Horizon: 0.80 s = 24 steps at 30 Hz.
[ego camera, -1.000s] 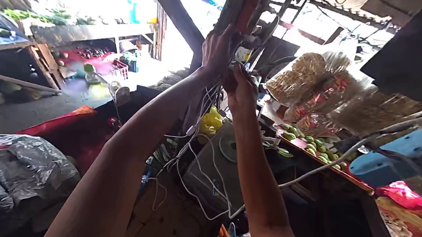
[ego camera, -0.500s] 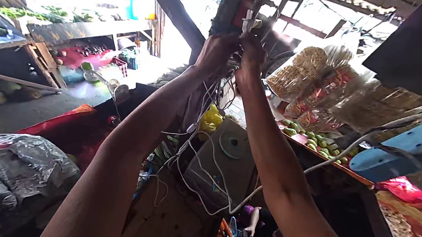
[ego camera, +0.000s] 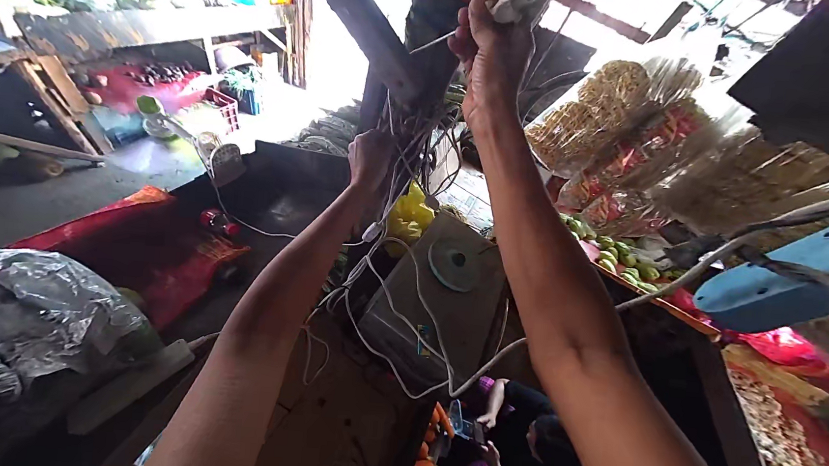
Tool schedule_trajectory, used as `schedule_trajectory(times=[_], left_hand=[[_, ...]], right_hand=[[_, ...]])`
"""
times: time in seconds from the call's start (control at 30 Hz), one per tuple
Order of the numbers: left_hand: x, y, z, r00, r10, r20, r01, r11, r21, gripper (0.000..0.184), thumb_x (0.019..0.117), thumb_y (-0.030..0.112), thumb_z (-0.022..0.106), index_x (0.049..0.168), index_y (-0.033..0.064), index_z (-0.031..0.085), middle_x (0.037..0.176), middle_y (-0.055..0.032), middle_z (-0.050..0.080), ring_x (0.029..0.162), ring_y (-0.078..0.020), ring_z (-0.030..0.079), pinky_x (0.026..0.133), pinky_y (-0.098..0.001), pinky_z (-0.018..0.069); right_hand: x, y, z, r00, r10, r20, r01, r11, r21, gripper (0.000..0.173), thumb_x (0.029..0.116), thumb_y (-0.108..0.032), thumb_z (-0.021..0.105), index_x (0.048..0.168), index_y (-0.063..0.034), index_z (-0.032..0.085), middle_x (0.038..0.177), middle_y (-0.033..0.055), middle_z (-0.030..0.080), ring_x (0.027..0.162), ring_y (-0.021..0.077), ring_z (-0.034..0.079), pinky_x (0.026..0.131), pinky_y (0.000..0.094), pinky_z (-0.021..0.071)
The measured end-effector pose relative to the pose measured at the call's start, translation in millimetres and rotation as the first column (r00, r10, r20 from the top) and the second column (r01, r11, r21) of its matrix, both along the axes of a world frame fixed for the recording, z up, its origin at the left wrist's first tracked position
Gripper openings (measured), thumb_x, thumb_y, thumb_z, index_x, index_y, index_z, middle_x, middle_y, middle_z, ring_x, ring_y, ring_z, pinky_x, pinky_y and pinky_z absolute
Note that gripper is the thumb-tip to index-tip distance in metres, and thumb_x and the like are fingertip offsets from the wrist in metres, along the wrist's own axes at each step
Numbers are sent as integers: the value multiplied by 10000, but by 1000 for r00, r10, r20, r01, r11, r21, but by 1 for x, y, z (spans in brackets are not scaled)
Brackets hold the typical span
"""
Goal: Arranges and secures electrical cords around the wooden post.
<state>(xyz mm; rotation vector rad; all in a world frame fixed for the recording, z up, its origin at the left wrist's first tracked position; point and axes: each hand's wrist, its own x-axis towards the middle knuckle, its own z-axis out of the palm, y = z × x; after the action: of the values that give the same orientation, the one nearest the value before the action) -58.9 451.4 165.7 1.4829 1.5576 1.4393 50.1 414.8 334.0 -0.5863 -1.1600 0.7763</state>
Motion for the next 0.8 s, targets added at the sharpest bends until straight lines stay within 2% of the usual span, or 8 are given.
schedule_trajectory(times=[0.13, 0.23, 0.37, 0.53, 0.6, 0.67, 0.73, 0.8], left_hand=[[-6, -8, 11, 999, 45, 18, -46, 999, 22, 334, 1033, 286, 572, 1117, -10, 703, 1021, -181, 724, 971, -307, 698, 927, -530, 521], [0, -4, 14, 997, 32, 74, -35, 998, 44, 316, 1032, 270, 580, 1128, -7, 697, 995, -160, 728, 927, -273, 705, 896, -496, 540], [11, 3, 10, 985, 27, 168, -35, 999, 40, 293, 1033, 239, 573, 1161, -7, 670, 1013, -165, 708, 924, -269, 688, 884, -486, 535], [18, -11, 20, 987, 77, 142, -81, 997, 19, 339, 1049, 233, 556, 1312, 22, 590, 1215, -196, 667, 1117, -328, 650, 972, -542, 498], [16, -19, 26, 988, 147, 53, -150, 986, 75, 411, 1023, 194, 563, 1384, 3, 517, 1347, -232, 572, 1229, -361, 580, 1022, -533, 475], [11, -26, 34, 976, 209, -65, -191, 957, 217, 427, 1017, 166, 561, 1386, -42, 510, 1400, -298, 509, 1311, -433, 501, 1081, -530, 428], [4, -31, 47, 943, 278, -181, -208, 921, 329, 404, 1009, 147, 539, 1367, -41, 531, 1398, -324, 494, 1327, -482, 462, 1091, -543, 405], [-8, -29, 64, 887, 343, -311, -191, 883, 429, 404, 998, 119, 528, 1367, -45, 545, 1428, -329, 488, 1354, -506, 437, 1092, -586, 379]], right_hand=[[4, 1, 9, 997, -31, 69, 27, 997, 72, 151, 963, 32, 646, 1095, 69, 582, 873, 130, 666, 710, 147, 681, 660, 254, 607], [7, -1, 12, 987, -85, 136, 73, 993, 91, 104, 948, -12, 692, 1036, 33, 659, 895, 114, 701, 829, 157, 695, 720, 275, 589], [13, 1, 10, 997, -23, -76, 18, 998, -68, 104, 1024, -58, 604, 1030, 46, 605, 859, 120, 704, 762, 158, 721, 720, 273, 619], [32, 9, 9, 988, -96, -120, 65, 970, -233, 212, 1065, -170, 564, 1183, 6, 555, 914, 91, 641, 715, 131, 652, 640, 259, 578], [38, 22, 9, 986, -164, -10, 157, 958, -240, 164, 1072, -141, 535, 1161, -5, 557, 858, 77, 596, 643, 118, 597, 571, 248, 534], [48, 38, 11, 933, -279, 228, 323, 929, -183, 259, 1059, -86, 534, 1279, 46, 566, 951, 147, 618, 743, 178, 633, 665, 305, 561], [56, 51, 14, 769, -410, 490, 500, 864, -62, 396, 1008, -93, 611, 1351, 81, 517, 1106, 225, 664, 941, 267, 684, 846, 393, 564], [59, 53, 19, 584, -477, 656, 607, 794, 37, 459, 975, -156, 669, 1335, 77, 505, 1131, 221, 679, 986, 297, 706, 886, 443, 569]])
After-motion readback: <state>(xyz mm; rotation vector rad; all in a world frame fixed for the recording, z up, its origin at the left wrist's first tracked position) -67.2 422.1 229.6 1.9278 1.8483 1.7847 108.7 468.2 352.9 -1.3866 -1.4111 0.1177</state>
